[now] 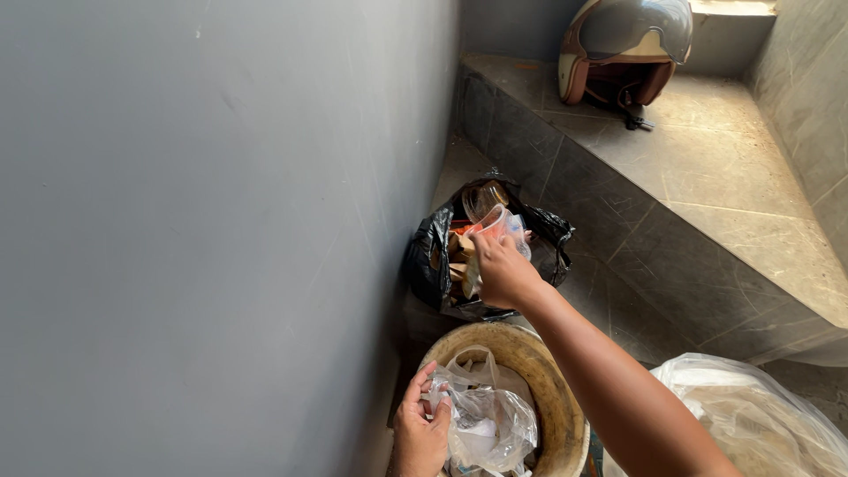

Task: The person sorts through trash in a bucket and a black bag by picking up items, placing them into a white plastic bag, and moving other scraps back and forth between the containers.

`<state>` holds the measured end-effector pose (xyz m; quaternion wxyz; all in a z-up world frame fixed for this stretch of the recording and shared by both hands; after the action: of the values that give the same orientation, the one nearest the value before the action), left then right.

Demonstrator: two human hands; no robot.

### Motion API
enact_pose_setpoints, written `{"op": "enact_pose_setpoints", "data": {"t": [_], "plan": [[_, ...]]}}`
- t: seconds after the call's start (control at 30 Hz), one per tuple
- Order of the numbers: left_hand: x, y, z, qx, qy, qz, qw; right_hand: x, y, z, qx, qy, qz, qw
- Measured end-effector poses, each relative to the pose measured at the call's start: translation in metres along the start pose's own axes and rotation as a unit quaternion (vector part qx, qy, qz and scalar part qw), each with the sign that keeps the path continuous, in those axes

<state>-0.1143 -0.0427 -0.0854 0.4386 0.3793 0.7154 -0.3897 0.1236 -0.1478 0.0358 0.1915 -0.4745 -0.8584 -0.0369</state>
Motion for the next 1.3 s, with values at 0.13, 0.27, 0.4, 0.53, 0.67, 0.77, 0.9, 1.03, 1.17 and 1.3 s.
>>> {"op": "enact_pose_setpoints", "data": {"t": [0.13, 0.27, 0.4, 0.53, 0.67, 0.77, 0.9, 1.03, 1.17, 1.3], "plan": [[-0.005, 0.005, 0.003, 0.009, -0.007, -0.001, 1.000, -0.010, -0.005, 0.015, 0.044, -0.020, 0.061, 0.997], [-0.008, 0.006, 0.010, -0.001, -0.027, 0.011, 1.000, -0.031, 0.006, 0.044, 0.029, 0.136, 0.146, 0.979], [-0.015, 0.005, 0.011, 0.020, -0.029, 0.015, 0.999, -0.045, 0.011, 0.064, -0.106, 0.265, 0.175, 0.943], [-0.016, 0.002, 0.013, 0.035, -0.005, 0.003, 0.999, -0.043, 0.013, 0.082, -0.229, 0.303, 0.173, 0.909], [-0.012, 0.003, 0.017, 0.025, -0.025, 0.014, 0.999, -0.021, 0.005, 0.102, -0.327, 0.318, 0.119, 0.882], [-0.012, 0.002, 0.017, 0.019, -0.010, 0.011, 1.000, -0.021, 0.004, 0.101, -0.269, 0.305, 0.152, 0.901], [-0.012, -0.001, 0.020, 0.023, -0.036, 0.023, 0.999, -0.032, 0.003, 0.109, -0.260, 0.383, 0.094, 0.881], [-0.017, -0.008, 0.028, 0.016, -0.051, 0.027, 0.998, -0.048, -0.005, 0.127, -0.236, 0.460, 0.080, 0.852], [-0.027, -0.012, 0.029, 0.030, -0.048, 0.046, 0.997, -0.056, -0.016, 0.136, -0.193, 0.513, 0.041, 0.835], [-0.030, -0.014, 0.035, 0.027, -0.043, 0.033, 0.998, -0.057, -0.029, 0.129, -0.184, 0.511, 0.068, 0.837]]}}
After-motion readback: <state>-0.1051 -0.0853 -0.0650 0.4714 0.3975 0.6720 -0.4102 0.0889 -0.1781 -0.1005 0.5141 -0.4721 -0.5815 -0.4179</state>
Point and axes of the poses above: each hand's wrist, its own y-axis towards the middle knuckle, its own z-axis out of the palm, x = y × z, the point moved 3 cm from there along y, towards the middle knuckle, and after that the axes turned 13 degrees about y, right-handed, at the moved point
